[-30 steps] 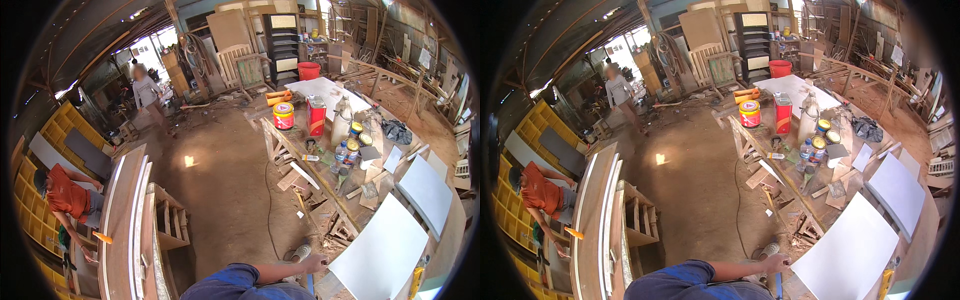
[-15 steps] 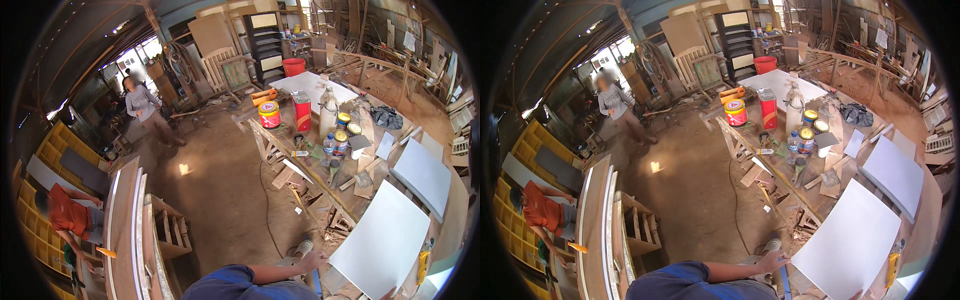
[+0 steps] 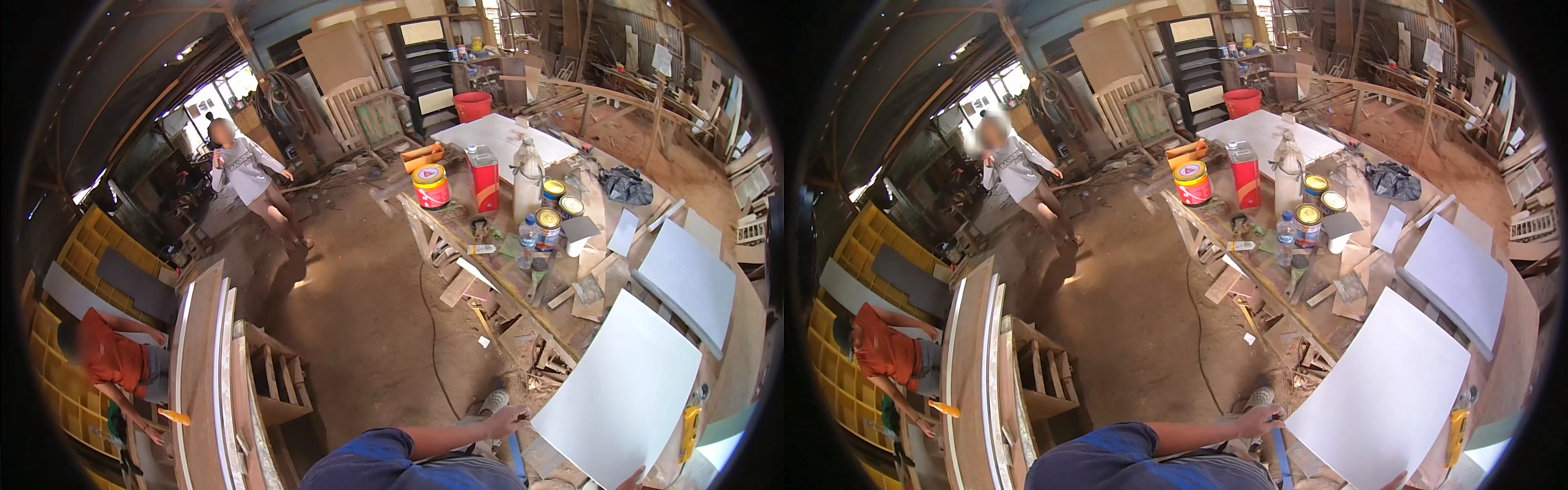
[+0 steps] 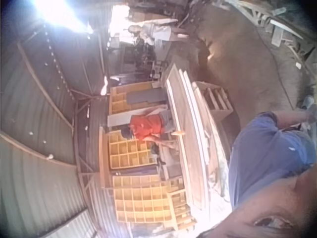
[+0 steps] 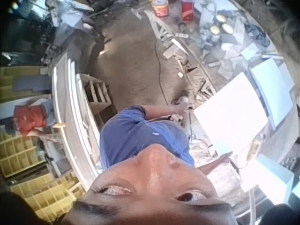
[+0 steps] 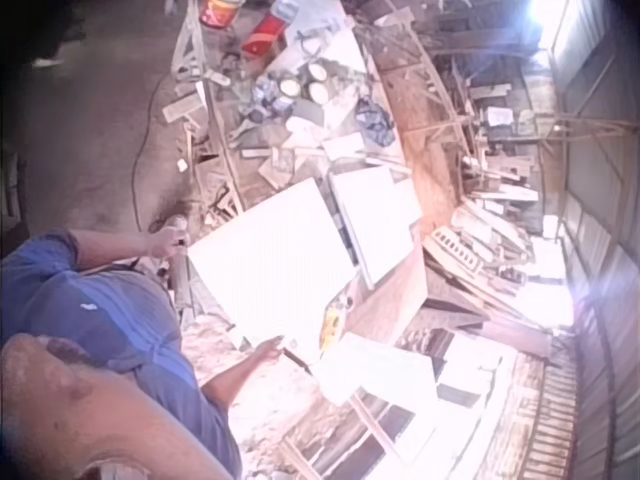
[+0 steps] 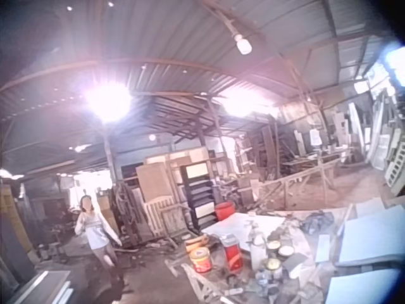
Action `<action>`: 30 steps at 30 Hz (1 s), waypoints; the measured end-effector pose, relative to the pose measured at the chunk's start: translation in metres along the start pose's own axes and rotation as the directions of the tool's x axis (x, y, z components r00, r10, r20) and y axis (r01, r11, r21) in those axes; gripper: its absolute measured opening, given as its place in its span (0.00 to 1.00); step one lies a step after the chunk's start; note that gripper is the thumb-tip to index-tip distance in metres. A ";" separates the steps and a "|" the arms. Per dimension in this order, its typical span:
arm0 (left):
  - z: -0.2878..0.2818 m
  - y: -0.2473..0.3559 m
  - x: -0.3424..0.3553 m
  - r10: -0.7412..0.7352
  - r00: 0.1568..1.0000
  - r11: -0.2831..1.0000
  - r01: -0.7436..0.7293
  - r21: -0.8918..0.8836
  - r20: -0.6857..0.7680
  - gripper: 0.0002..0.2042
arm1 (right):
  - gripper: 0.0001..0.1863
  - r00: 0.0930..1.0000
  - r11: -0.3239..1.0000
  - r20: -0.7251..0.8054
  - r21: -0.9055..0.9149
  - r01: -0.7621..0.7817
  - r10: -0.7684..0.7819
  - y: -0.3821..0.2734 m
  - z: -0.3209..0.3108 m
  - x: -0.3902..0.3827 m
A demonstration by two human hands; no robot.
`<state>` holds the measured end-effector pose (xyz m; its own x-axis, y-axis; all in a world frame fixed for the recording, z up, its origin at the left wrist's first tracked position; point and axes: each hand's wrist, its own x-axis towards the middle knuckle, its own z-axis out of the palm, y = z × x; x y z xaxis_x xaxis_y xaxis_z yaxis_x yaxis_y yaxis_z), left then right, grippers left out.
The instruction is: The person applies a strip of edging material to the side of a white rectangular panel, using a pair of scissors to trim the excess material at the ends and then pressing the strip firmly by hand.
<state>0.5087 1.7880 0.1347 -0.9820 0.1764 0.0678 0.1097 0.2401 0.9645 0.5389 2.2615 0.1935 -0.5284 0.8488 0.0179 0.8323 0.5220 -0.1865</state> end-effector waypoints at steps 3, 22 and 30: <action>-0.001 0.002 -0.001 -0.026 1.000 1.000 0.026 -0.006 0.009 0.11 | 0.45 1.000 1.000 0.014 0.004 -0.005 0.005 -0.009 -0.011 -0.008; 0.001 0.034 -0.021 -0.263 0.956 0.959 0.274 0.071 -0.130 0.15 | 0.32 0.992 0.974 -0.020 -0.192 0.121 -0.127 0.039 0.067 0.043; 0.017 0.022 -0.024 -0.324 0.933 0.925 0.279 -0.257 -0.155 0.21 | 0.52 0.958 0.983 0.272 0.127 -0.131 0.092 0.039 0.062 0.049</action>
<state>0.5371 1.8057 0.1503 -0.9758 -0.0611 -0.2099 -0.2117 0.0256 0.9770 0.5351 2.3184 0.1261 -0.4750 0.8386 -0.2668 0.8661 0.3919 -0.3102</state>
